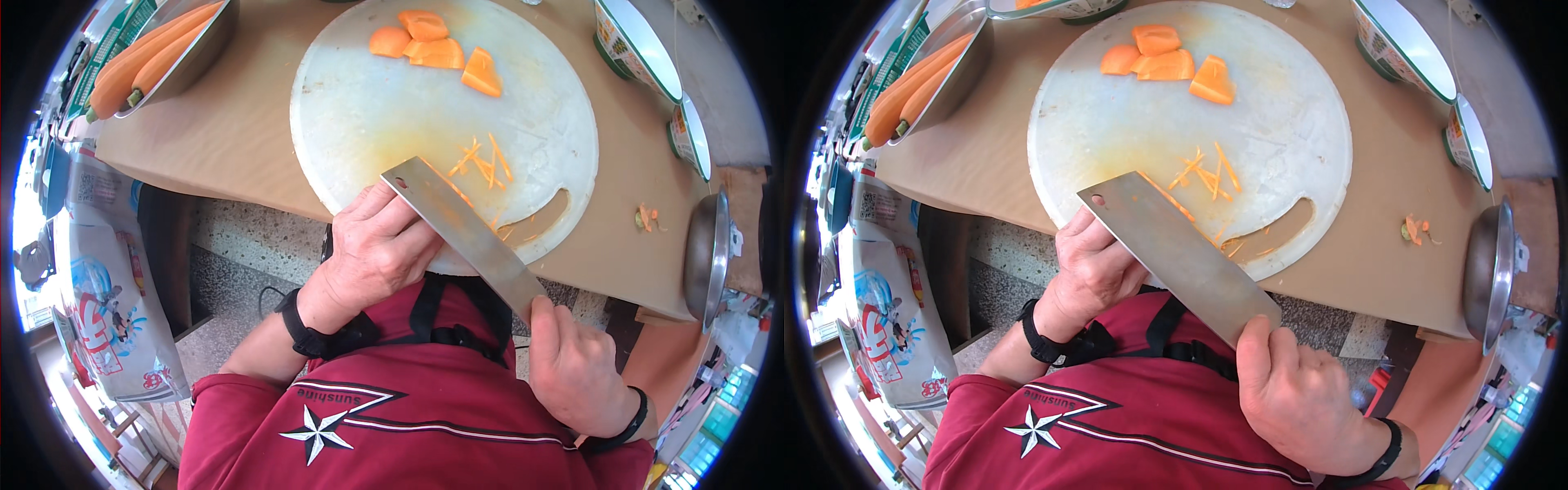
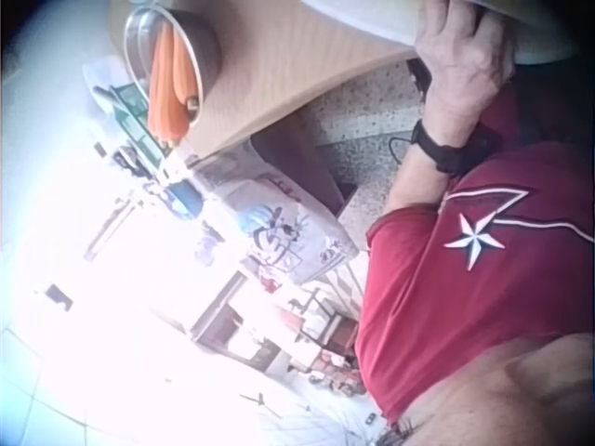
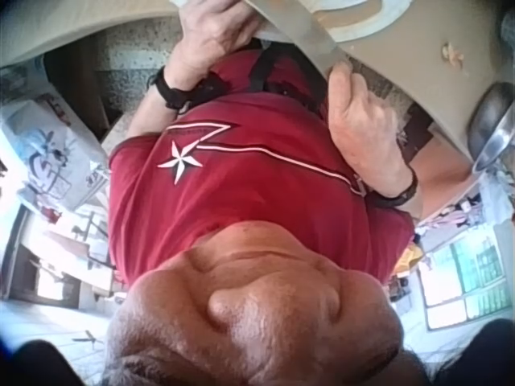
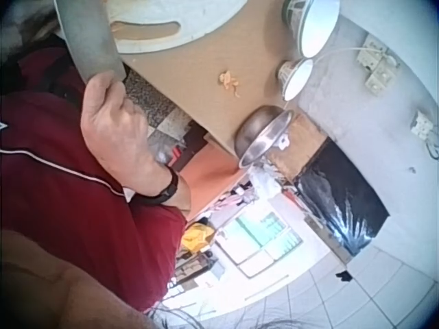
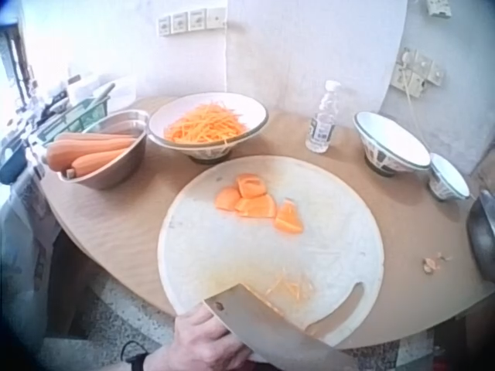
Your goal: Cutting carrots into thick slices and julienning them with a cleaver.
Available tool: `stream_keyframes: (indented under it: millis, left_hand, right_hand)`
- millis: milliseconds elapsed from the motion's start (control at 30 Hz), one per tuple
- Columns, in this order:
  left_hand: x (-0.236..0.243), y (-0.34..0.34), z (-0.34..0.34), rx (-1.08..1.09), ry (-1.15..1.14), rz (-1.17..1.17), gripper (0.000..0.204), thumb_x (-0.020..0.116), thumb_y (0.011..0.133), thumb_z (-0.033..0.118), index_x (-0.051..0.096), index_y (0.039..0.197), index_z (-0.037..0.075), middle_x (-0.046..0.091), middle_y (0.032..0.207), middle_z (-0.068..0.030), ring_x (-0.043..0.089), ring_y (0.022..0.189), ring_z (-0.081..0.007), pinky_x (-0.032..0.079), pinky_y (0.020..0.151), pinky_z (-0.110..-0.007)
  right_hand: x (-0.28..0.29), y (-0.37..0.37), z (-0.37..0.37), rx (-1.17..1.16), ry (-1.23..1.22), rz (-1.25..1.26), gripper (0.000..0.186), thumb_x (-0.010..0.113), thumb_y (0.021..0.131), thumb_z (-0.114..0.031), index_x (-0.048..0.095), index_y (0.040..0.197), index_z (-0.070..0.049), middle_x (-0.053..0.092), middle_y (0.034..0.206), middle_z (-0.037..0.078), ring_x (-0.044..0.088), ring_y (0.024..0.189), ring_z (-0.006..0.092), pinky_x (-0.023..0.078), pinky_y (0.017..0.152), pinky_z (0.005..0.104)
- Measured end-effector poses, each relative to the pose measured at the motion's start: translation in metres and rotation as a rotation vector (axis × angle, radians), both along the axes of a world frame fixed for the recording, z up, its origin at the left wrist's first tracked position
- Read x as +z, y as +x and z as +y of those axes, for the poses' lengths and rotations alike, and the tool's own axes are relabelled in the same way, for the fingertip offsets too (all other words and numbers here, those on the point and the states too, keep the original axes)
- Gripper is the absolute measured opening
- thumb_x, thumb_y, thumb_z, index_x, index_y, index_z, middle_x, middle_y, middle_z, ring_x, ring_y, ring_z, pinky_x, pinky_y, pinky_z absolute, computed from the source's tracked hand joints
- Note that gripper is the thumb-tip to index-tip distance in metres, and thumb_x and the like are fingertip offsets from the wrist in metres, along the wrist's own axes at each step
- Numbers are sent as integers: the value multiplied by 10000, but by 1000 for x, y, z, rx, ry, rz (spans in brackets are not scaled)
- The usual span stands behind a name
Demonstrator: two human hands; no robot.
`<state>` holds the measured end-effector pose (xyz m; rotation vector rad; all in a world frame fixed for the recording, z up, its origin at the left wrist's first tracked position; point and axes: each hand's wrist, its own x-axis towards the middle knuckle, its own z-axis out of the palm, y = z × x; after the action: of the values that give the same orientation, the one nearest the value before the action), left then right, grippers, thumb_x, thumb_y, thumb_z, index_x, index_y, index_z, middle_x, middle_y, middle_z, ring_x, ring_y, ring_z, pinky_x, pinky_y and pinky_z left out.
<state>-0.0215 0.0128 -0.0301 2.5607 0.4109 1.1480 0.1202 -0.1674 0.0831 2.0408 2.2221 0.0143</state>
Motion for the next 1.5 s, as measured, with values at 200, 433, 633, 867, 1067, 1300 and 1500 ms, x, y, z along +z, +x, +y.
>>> stream_keyframes:
  millis: [200,433,633,867,1067,1300,1500]
  left_hand:
    - [0,3,2,7,6,-8,281,730,563,52,696,842,51,643,956,-55,634,902,-255,530,752,-337]
    - [1,6,5,5,37,-41,222,744,628,57,699,846,45,645,925,-49,630,846,-222,527,700,-314]
    - [-3,6,2,-13,-15,-34,245,776,663,27,723,901,43,654,956,-71,626,856,-254,531,723,-335]
    - [-4,5,0,-7,-16,-43,243,776,662,36,721,899,46,650,947,-67,623,845,-250,535,709,-337]
    - [-1,6,-1,7,-16,-42,227,773,669,40,721,889,56,650,935,-68,622,849,-250,529,713,-337]
    - [2,6,2,8,35,-31,202,751,650,77,699,845,74,647,920,-33,628,830,-218,529,686,-316]
    - [0,4,1,5,10,-2,214,742,597,69,696,807,78,649,921,-33,611,792,-216,512,652,-319]
  right_hand:
    - [4,7,5,0,-46,88,199,590,831,-63,529,979,54,439,612,28,490,413,106,419,382,248]
    - [-5,18,37,24,-52,340,135,542,804,1,475,920,21,522,615,97,570,443,240,468,423,339]
    - [-11,20,89,-183,-81,528,129,530,910,-60,479,994,24,569,661,225,578,616,424,426,541,498]
    - [-3,27,62,-230,96,582,117,548,848,-21,451,906,10,565,653,193,600,607,386,478,539,456]
    - [2,20,28,-124,47,441,129,568,827,2,499,935,-9,538,679,118,601,564,308,485,510,384]
    - [-9,18,16,-37,42,327,144,568,825,-7,519,959,9,520,667,76,571,467,204,472,433,313]
    - [-9,8,19,-10,3,195,174,564,838,-54,503,973,36,493,634,54,543,428,136,453,385,273]
